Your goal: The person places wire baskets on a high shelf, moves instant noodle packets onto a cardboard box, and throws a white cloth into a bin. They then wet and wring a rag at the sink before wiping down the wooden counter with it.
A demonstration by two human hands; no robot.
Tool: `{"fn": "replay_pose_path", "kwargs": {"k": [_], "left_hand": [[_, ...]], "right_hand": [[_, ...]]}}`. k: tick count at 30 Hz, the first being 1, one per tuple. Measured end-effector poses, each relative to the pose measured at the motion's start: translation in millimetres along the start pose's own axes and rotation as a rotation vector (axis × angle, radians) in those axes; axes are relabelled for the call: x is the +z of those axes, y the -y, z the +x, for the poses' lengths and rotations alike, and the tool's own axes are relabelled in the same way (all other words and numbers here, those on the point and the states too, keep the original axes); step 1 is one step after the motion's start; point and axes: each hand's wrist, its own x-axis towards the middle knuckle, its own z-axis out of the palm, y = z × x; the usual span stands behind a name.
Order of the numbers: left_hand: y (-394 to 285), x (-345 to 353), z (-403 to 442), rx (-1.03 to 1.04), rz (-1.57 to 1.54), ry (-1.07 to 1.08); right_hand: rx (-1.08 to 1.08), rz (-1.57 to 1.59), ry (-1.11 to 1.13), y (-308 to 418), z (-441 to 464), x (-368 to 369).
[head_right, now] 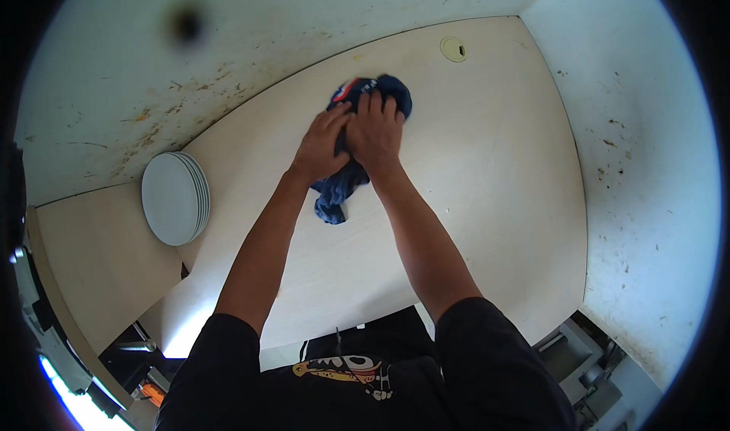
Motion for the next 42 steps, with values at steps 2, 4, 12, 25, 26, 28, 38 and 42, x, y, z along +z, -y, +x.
{"fn": "replay_pose_path", "kwargs": {"k": [2,4,12,25,26,28,38,42], "left_hand": [[-4,2,-7,0.052,-0.086,0.115],[-10,2,-17,0.123,-0.153,0.236],[-131,-3,-80,-0.132,0.166,0.069],[-38,-46,38,-0.198,0.541,-0.234],[-22,-45,55,-0.234,0.610,-0.198],[26,-22,78,-0.323,0.683,-0.156],[35,-3,86,-0.453,0.645,-0.010],[-7,10,56,-0.468,0.569,0.034]], "right_hand": [[-0.014,0.028,0.080,-16,-25,-23],[-0.067,-0.019,0.239,-34,-51,-50],[-0.558,-0.086,0.221,-89,-75,-90],[-0.536,0.170,-0.007,-81,107,-42],[-0.509,0.112,0.006,-81,122,-23],[-0.382,0.058,0.121,-78,135,22],[-0.345,-0.017,0.330,-75,143,33],[-0.394,0.043,0.375,-93,107,20]]}}
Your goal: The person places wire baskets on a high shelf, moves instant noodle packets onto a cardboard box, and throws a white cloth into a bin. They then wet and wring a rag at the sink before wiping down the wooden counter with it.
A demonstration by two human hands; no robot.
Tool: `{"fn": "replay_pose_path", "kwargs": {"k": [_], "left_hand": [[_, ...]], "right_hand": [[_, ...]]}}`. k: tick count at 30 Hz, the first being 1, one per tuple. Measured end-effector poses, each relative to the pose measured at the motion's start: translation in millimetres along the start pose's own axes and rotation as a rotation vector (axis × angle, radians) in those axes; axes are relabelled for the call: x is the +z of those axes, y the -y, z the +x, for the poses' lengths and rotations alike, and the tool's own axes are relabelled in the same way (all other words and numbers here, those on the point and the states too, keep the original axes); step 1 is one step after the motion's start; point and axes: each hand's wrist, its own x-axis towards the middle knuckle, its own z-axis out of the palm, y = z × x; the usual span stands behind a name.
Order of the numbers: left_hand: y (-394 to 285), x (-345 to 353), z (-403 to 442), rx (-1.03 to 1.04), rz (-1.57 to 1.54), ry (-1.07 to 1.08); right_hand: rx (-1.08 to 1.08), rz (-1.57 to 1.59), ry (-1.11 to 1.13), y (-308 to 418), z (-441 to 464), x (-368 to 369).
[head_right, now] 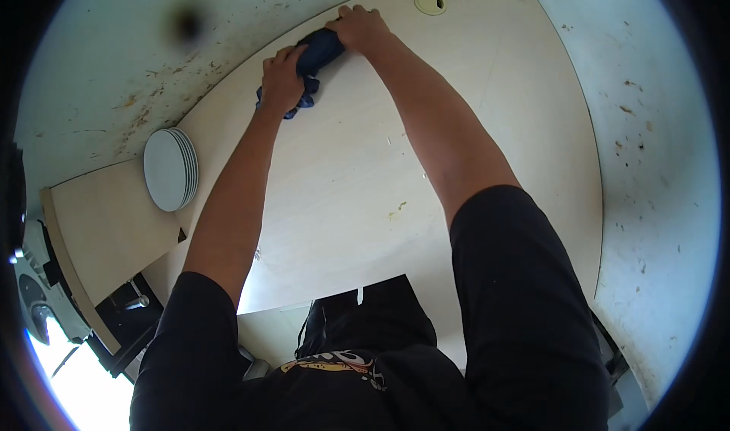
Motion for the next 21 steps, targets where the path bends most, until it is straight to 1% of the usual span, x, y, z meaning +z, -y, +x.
{"fn": "replay_pose_path", "kwargs": {"k": [1,6,8,12,15,21], "left_hand": [[-5,0,-12,0.006,-0.004,0.014],[-42,-4,-85,0.062,-0.107,0.091],[-57,-4,-119,0.089,-0.150,0.119],[-85,2,-189,0.175,-0.198,0.127],[-101,7,-241,0.266,-0.222,0.115],[-129,9,-354,0.343,-0.296,0.172]], "right_hand": [[-0.010,0.017,0.028,0,-15,-3],[-0.012,0.078,-0.128,9,-122,5],[0.004,0.114,-0.122,17,-169,3],[0.173,0.140,-0.048,50,-264,-9],[0.265,0.163,-0.048,76,-332,-13],[0.349,0.160,-0.089,128,-455,-9]]}}
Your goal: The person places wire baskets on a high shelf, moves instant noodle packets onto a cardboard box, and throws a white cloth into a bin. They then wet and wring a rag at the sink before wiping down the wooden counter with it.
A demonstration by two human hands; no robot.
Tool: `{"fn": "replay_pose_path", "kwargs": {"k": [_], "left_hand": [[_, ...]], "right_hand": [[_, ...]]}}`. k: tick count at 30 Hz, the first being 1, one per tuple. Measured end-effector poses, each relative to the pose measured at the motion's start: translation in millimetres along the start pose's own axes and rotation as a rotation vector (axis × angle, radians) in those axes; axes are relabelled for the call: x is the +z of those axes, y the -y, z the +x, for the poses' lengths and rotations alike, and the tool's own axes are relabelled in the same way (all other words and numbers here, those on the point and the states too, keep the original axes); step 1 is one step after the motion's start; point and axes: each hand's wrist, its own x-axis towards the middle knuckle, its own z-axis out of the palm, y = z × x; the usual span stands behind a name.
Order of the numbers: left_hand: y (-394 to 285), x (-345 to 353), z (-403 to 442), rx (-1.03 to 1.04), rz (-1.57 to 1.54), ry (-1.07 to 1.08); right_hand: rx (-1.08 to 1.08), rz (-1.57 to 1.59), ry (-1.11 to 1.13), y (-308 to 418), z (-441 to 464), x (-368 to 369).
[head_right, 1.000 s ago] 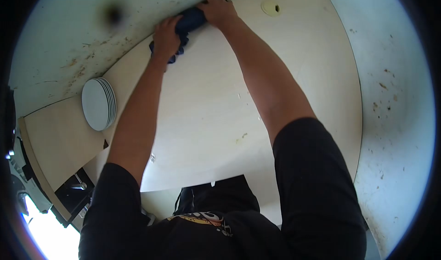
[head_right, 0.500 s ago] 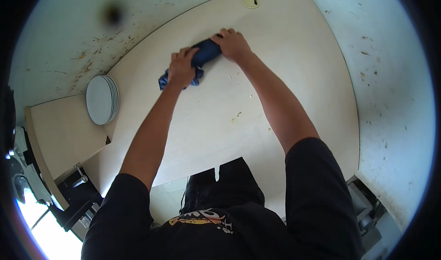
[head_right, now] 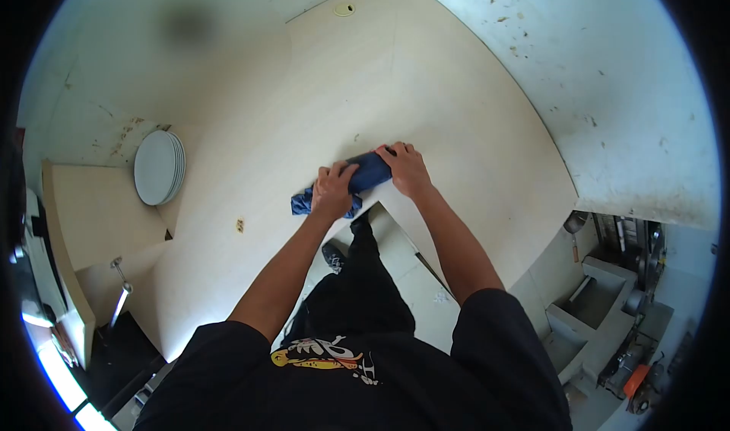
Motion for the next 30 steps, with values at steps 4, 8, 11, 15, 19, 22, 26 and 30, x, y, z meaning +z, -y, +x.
{"fn": "replay_pose_path", "kwargs": {"k": [4,8,11,15,19,22,26,30], "left_hand": [[-36,23,-60,0.047,-0.040,0.138],[-51,110,-145,0.080,-0.342,0.270],[-89,90,-160,0.156,-0.336,0.384],[-104,47,-156,0.401,-0.547,0.285],[-99,43,-149,0.639,-0.542,0.195],[-102,4,-162,0.514,-0.665,0.207],[-78,-2,-167,0.432,-0.752,0.178],[-43,-15,-173,0.366,-0.827,0.104]], "right_hand": [[0.042,0.001,-0.056,7,-94,-4],[0.137,-0.083,0.027,21,-193,-5],[0.249,-0.144,-0.059,38,-250,-31],[0.391,-0.221,-0.272,80,-293,-81],[0.418,-0.118,-0.236,94,-312,-111],[0.334,-0.077,-0.379,125,-300,-143],[0.381,0.371,-0.448,119,-277,-128],[0.278,0.599,-0.382,168,-216,-149]]}}
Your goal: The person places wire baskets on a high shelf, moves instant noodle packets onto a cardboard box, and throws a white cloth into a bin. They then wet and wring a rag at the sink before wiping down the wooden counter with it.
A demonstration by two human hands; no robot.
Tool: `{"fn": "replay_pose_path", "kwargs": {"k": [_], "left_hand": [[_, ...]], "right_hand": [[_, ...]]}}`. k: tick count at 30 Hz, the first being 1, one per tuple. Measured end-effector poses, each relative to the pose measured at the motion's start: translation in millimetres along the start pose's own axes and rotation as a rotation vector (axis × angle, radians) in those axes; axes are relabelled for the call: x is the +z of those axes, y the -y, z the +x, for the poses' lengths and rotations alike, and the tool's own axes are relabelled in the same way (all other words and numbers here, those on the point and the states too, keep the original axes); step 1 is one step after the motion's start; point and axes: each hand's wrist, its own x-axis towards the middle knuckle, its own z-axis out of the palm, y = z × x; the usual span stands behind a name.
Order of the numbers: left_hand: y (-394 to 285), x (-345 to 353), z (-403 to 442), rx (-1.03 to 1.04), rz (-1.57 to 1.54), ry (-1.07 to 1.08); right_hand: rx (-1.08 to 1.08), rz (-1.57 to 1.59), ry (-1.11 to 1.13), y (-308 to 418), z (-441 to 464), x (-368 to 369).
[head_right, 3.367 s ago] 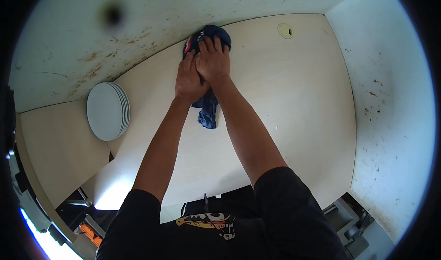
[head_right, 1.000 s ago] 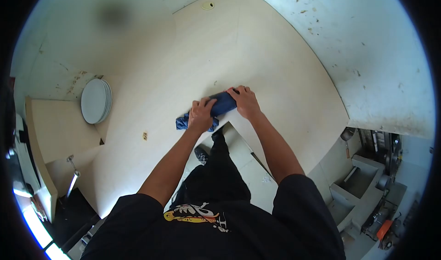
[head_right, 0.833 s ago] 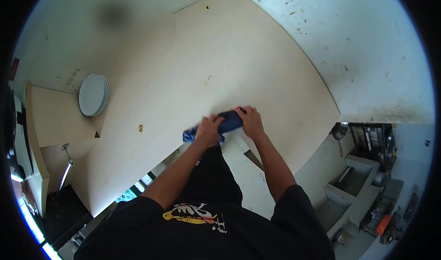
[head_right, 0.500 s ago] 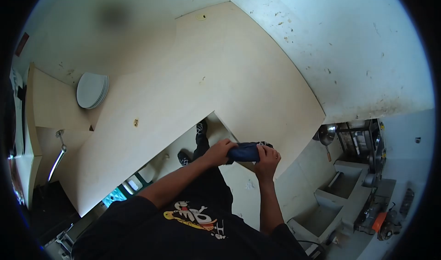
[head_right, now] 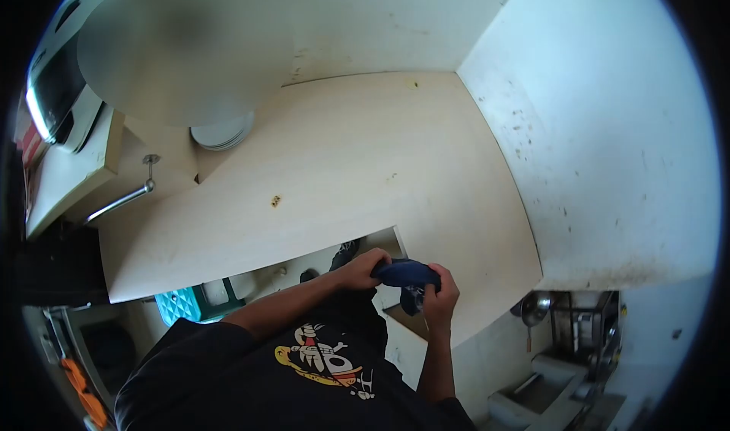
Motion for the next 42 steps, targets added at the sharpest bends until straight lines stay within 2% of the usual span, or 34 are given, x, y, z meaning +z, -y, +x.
{"fn": "replay_pose_path", "kwargs": {"k": [4,6,8,9,11,12,15,16,17,19,20,23,24,25,26,28,31,32,35,37,39,40,42], "left_hand": [[-22,-39,-1,0.140,-0.110,-0.168],[-18,-49,6,0.014,-0.372,-0.199],[-25,-63,17,-0.057,-0.658,-0.275],[-25,-75,21,-0.110,-0.686,-0.326],[-17,-101,29,-0.218,-0.733,-0.418],[-6,-110,36,-0.111,-0.752,-0.419],[16,-153,36,-0.388,-0.951,-0.174],[23,-164,38,-0.408,-0.913,-0.162],[12,-187,43,-0.472,-0.698,-0.048],[22,-204,49,-0.640,-0.738,-0.007],[25,-215,55,-0.644,-0.677,0.023],[47,-234,60,-0.868,-0.810,0.079],[43,-245,62,-0.865,-0.919,-0.015],[40,-258,63,-0.860,-1.029,-0.109],[50,-271,63,-0.795,-0.865,-0.175],[23,-312,72,-0.827,-0.661,-0.312],[34,-368,98,-0.629,-0.109,-0.388],[39,-388,112,-0.531,-0.146,-0.418],[72,-449,159,-0.414,0.175,-0.473],[85,-466,187,-0.517,0.389,-0.498],[107,-472,205,-0.546,0.741,-0.552],[132,-470,208,-0.546,0.720,-0.465],[181,-442,204,-0.563,0.908,-0.471]], "right_hand": [[-0.130,0.138,0.151,64,55,42],[-0.239,0.146,0.263,77,88,62],[-0.068,0.343,0.429,86,119,85],[0.022,0.439,0.506,90,133,95],[-0.020,0.658,0.673,97,161,114],[-0.037,0.770,0.752,101,174,121],[-0.711,-0.155,0.773,118,221,126],[-0.784,-0.237,0.828,111,231,136],[-0.846,-0.269,0.903,101,241,148],[-0.976,-0.333,1.042,77,259,176],[-0.963,-0.304,1.095,68,268,189],[-0.974,-0.413,1.279,60,301,225],[-1.136,-0.301,1.100,55,312,240],[-1.113,-0.278,1.066,52,327,250],[-1.086,-0.258,1.035,54,344,258],[-1.018,-0.244,0.965,60,373,273],[-0.972,-0.163,0.779,67,415,302],[-0.954,-0.178,0.739,71,431,313],[-0.797,-0.413,0.655,92,484,344],[-0.576,-0.636,0.742,88,522,374],[-0.505,-0.718,0.711,31,551,426],[-0.467,-0.757,0.691,5,556,441],[-0.546,-0.710,0.652,-19,545,442]]}}
